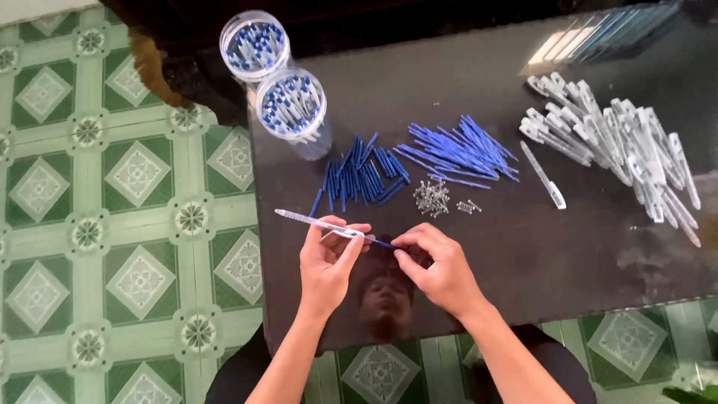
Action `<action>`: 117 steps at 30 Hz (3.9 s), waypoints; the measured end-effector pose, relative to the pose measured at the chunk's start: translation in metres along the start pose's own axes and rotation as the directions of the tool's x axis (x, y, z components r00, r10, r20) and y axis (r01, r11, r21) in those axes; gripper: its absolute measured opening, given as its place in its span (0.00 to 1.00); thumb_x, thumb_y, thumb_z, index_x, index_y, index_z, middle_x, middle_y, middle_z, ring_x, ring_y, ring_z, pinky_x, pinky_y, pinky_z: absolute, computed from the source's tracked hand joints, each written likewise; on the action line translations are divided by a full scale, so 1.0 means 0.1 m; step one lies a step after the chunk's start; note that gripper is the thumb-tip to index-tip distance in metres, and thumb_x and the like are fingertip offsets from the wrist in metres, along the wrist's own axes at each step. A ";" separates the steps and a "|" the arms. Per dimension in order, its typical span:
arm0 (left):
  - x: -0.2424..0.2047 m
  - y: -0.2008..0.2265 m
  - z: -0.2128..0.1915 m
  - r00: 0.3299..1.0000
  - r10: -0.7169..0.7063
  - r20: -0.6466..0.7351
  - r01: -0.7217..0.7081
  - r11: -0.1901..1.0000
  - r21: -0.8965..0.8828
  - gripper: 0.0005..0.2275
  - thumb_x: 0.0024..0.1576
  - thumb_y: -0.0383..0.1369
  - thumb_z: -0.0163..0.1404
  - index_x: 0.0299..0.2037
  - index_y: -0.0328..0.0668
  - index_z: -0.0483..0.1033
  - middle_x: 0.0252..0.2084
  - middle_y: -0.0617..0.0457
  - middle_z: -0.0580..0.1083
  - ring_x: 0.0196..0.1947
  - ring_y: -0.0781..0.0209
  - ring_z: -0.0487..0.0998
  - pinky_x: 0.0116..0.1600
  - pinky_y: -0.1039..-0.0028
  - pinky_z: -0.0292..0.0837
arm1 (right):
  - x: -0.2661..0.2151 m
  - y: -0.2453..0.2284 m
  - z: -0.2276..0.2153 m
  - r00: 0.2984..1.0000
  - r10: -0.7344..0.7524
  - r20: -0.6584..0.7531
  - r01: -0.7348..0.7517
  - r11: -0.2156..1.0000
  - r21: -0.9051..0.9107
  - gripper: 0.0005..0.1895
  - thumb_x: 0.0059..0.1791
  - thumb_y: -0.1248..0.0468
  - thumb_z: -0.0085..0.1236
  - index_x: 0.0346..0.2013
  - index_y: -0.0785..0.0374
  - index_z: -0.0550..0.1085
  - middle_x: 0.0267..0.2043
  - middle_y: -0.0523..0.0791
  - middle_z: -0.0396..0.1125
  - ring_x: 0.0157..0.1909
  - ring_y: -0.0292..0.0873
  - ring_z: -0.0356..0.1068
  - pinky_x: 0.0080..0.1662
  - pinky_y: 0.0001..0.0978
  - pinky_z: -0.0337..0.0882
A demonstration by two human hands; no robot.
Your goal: Assembling ballpoint pens by inserting ink refills into clear plastic barrels.
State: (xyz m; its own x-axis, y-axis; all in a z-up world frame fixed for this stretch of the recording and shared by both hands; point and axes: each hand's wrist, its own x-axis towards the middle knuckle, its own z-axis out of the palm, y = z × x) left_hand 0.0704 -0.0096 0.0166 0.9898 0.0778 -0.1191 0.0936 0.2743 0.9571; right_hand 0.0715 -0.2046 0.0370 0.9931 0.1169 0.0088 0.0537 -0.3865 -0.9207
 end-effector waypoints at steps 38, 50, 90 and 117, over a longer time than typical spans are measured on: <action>0.12 0.21 0.05 0.978 0.009 0.207 -0.089 0.921 0.381 0.09 0.58 0.29 0.57 0.46 0.36 0.77 0.35 0.44 0.84 0.34 0.56 0.86 0.40 0.68 0.84 | -0.01 0.23 0.24 0.993 0.110 0.045 -0.118 0.852 0.510 0.07 0.47 0.81 0.54 0.36 0.70 0.70 0.40 0.48 0.62 0.38 0.39 0.71 0.41 0.36 0.81; 0.15 0.06 -0.04 0.984 -0.030 0.177 0.024 0.999 0.037 0.08 0.63 0.27 0.50 0.49 0.33 0.72 0.37 0.38 0.82 0.36 0.58 0.84 0.45 0.69 0.83 | 0.06 0.03 0.13 0.980 0.099 0.170 -0.154 0.924 0.351 0.06 0.49 0.72 0.61 0.39 0.66 0.81 0.31 0.47 0.75 0.36 0.38 0.77 0.39 0.36 0.81; 0.88 1.86 -0.49 0.695 0.618 0.368 -0.528 0.092 0.844 0.06 0.58 0.21 0.58 0.44 0.36 0.82 0.39 0.53 0.74 0.23 0.62 0.79 0.38 0.70 0.77 | 0.08 -0.07 0.12 0.906 0.356 0.229 -0.410 0.874 0.262 0.10 0.51 0.67 0.57 0.44 0.66 0.82 0.33 0.53 0.78 0.36 0.41 0.77 0.37 0.31 0.82; -0.27 0.23 0.19 0.964 -0.204 0.169 0.071 0.813 0.578 0.06 0.57 0.34 0.57 0.41 0.47 0.83 0.27 0.63 0.75 0.23 0.74 0.66 0.30 0.79 0.65 | 0.23 0.84 -1.56 0.682 0.154 -0.715 -0.564 0.733 -0.380 0.11 0.52 0.53 0.62 0.49 0.46 0.78 0.46 0.38 0.60 0.38 0.44 0.66 0.45 0.49 0.66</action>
State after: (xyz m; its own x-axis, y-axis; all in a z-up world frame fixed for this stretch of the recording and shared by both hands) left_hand 0.0482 -0.0236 0.0464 0.9535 -0.1431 -0.2654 0.2080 -0.3251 0.9225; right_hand 0.1153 -0.3768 0.0203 0.7602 -0.6337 0.1432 -0.4811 -0.6972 -0.5314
